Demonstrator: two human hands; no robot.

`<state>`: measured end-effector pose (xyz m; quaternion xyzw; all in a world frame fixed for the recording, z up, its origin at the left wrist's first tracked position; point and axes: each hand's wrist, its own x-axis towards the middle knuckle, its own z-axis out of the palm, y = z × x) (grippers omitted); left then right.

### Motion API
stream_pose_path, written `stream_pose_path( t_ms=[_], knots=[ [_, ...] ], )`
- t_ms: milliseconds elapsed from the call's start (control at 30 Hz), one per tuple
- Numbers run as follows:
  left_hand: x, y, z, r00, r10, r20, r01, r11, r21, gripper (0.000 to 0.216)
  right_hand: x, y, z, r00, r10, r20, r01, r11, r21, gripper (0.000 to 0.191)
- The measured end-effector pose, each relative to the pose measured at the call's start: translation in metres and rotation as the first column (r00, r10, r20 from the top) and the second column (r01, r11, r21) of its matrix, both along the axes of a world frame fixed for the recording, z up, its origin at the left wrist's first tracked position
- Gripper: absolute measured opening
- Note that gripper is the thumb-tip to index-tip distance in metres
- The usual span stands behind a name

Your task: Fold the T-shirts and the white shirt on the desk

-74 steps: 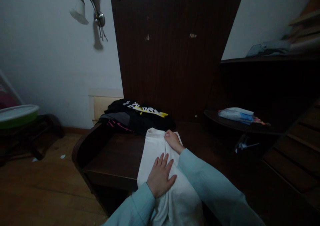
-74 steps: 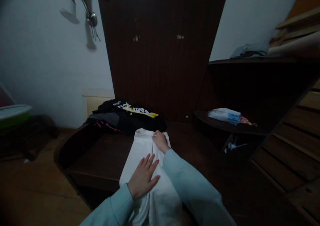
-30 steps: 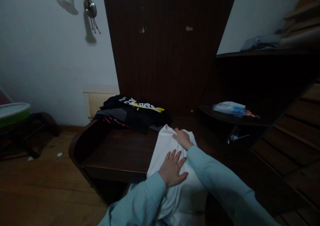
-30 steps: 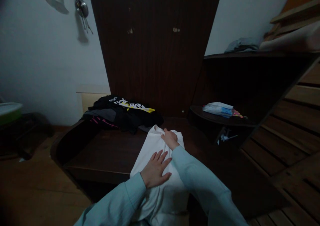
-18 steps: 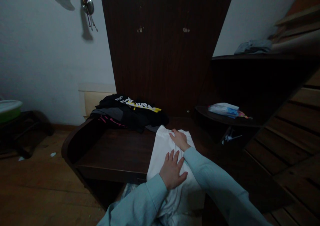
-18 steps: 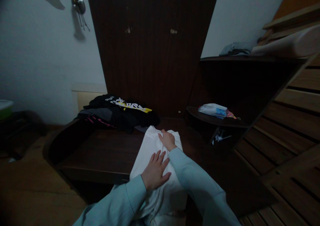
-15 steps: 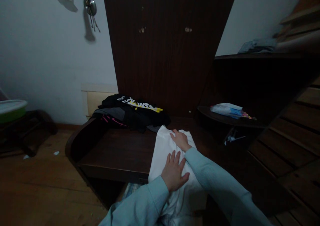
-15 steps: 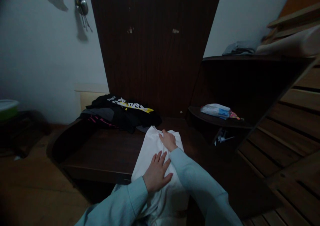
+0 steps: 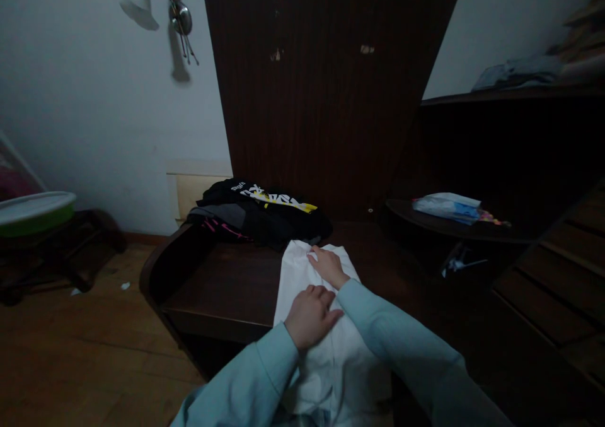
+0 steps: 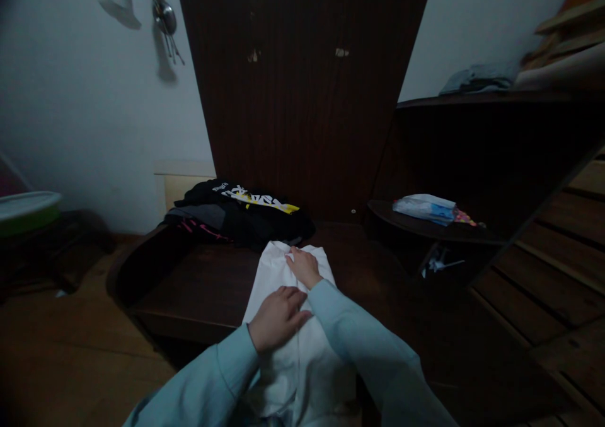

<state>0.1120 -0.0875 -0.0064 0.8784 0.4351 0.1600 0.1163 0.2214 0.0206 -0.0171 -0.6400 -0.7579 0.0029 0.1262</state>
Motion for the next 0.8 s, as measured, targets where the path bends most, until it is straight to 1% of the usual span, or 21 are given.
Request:
stream_pose_path(
  t_ms=[33,67,133,167,233,267,300,367,433,500,567,667,733,800],
  knots=[
    [-0.007,0.01,0.006,0.999,0.025,0.022,-0.024,0.999,-0.024,0.03,-0.004,0.001,0.0,1.0,0.001,0.001,-0.001,1.0,0.004,0.027],
    [-0.014,0.022,0.011,0.994,0.084,0.066,-0.082,0.996,-0.026,0.026,-0.006,0.002,-0.001,1.0,0.001,0.001,-0.001,1.0,0.011,0.027],
    [-0.029,0.049,0.018,0.961,0.227,0.157,-0.235,0.971,0.037,0.02,-0.01,0.003,-0.001,1.0,-0.005,-0.001,0.005,1.0,0.023,0.027],
    [-0.037,0.062,0.019,0.925,0.317,0.212,-0.34,0.936,0.087,0.02,-0.01,0.003,-0.001,1.0,-0.01,-0.004,0.01,1.0,0.024,0.027],
    [-0.05,0.089,0.016,0.83,0.473,0.294,-0.522,0.845,0.113,0.023,-0.01,0.002,-0.001,1.0,-0.016,-0.014,0.016,1.0,0.015,0.027],
    [-0.055,0.101,0.012,0.792,0.519,0.321,-0.569,0.818,0.082,0.026,-0.01,0.002,0.0,1.0,-0.018,-0.022,0.018,1.0,0.01,0.028],
    [-0.059,0.111,0.007,0.765,0.548,0.339,-0.587,0.809,0.018,0.028,-0.01,0.002,0.0,0.999,-0.018,-0.032,0.018,1.0,0.007,0.028],
    [-0.061,0.128,-0.006,0.735,0.571,0.365,-0.553,0.817,-0.165,0.028,-0.009,0.002,0.0,0.998,-0.033,-0.051,0.034,0.999,0.004,0.029],
    [-0.059,0.141,-0.019,0.717,0.555,0.421,-0.475,0.832,-0.287,0.025,-0.009,0.003,0.0,0.996,-0.063,-0.061,0.063,0.998,0.002,0.031],
    [-0.057,0.148,-0.03,0.686,0.516,0.513,-0.405,0.856,-0.32,0.023,-0.009,0.004,-0.001,0.994,-0.087,-0.06,0.088,0.996,0.0,0.032],
    [-0.056,0.153,-0.036,0.632,0.482,0.606,-0.35,0.876,-0.331,0.022,-0.008,0.005,-0.001,0.994,-0.091,-0.061,0.091,0.996,0.0,0.03],
    [-0.058,0.154,-0.037,0.518,0.484,0.705,-0.29,0.875,-0.388,0.022,-0.006,0.006,-0.002,0.99,-0.1,-0.099,0.101,0.995,0.008,0.029],
    [-0.059,0.152,-0.034,0.435,0.506,0.745,-0.245,0.862,-0.443,0.025,-0.004,0.007,-0.002,0.98,-0.126,-0.157,0.13,0.991,0.015,0.03],
    [-0.059,0.148,-0.03,0.371,0.526,0.765,-0.191,0.85,-0.492,0.026,-0.002,0.008,-0.003,0.967,-0.136,-0.217,0.143,0.99,0.018,0.03]
  ],
)
